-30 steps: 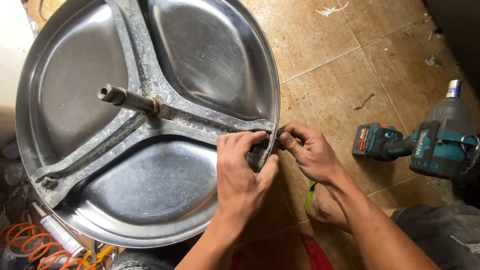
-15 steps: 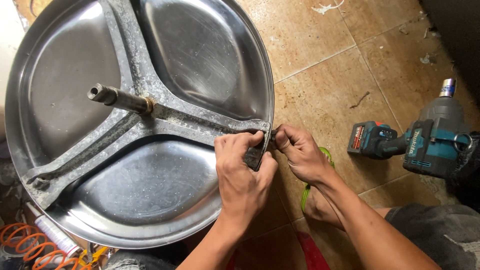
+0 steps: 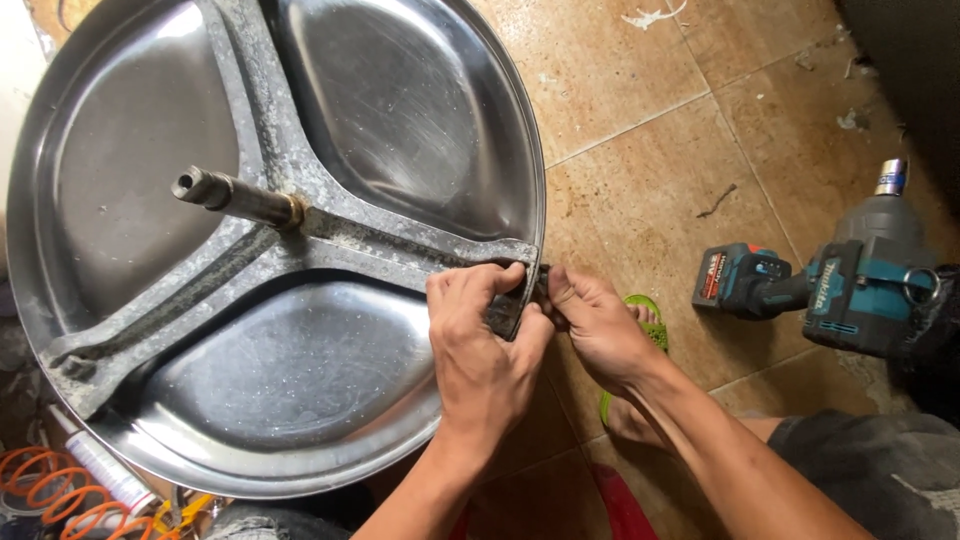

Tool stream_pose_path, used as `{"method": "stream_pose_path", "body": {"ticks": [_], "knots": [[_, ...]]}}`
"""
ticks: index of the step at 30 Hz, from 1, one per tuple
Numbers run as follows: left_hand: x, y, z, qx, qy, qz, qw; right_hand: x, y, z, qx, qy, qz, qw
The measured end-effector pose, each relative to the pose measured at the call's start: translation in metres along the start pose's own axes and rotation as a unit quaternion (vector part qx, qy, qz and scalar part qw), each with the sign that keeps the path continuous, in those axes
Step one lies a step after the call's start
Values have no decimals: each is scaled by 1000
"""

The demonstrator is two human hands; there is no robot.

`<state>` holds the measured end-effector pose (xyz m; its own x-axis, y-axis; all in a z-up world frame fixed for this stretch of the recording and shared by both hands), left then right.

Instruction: Unscrewing a bolt from a washing machine drum spider arm using a wrench and fingers

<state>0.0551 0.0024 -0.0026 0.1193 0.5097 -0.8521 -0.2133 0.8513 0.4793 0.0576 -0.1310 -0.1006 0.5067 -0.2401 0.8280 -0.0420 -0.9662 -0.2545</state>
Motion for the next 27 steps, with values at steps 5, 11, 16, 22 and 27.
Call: {"method": "stream_pose_path", "body": {"ticks": [5,11,16,22,27], "knots": [[2,-2,1,-2,-4,-1,1000,-3,-4,-10,-33,-61,89,994],[11,3,2,14,3,-14,1000,1,-5,-22,-44,-91,104,989],[9,5,3,25,13,-35,999,-3,37,9,-41,102,-137,984],[6,7,3,32,-21,-6,999,35,20,4,21,191,-256,947],[6,6,4,29,-33,0,999,29,16,17,29,206,-245,947]]}}
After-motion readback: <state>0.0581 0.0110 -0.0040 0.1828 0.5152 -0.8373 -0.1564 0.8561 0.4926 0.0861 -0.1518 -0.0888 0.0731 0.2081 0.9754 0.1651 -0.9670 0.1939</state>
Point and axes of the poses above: each hand's wrist, its own z-axis towards the middle knuckle, its own y-axis out of the back of the hand, x = y × z, the point moved 6 cm from there along z, towards the middle knuckle, and after that the axes turned 1 degree about y, right-handed, at the moved point
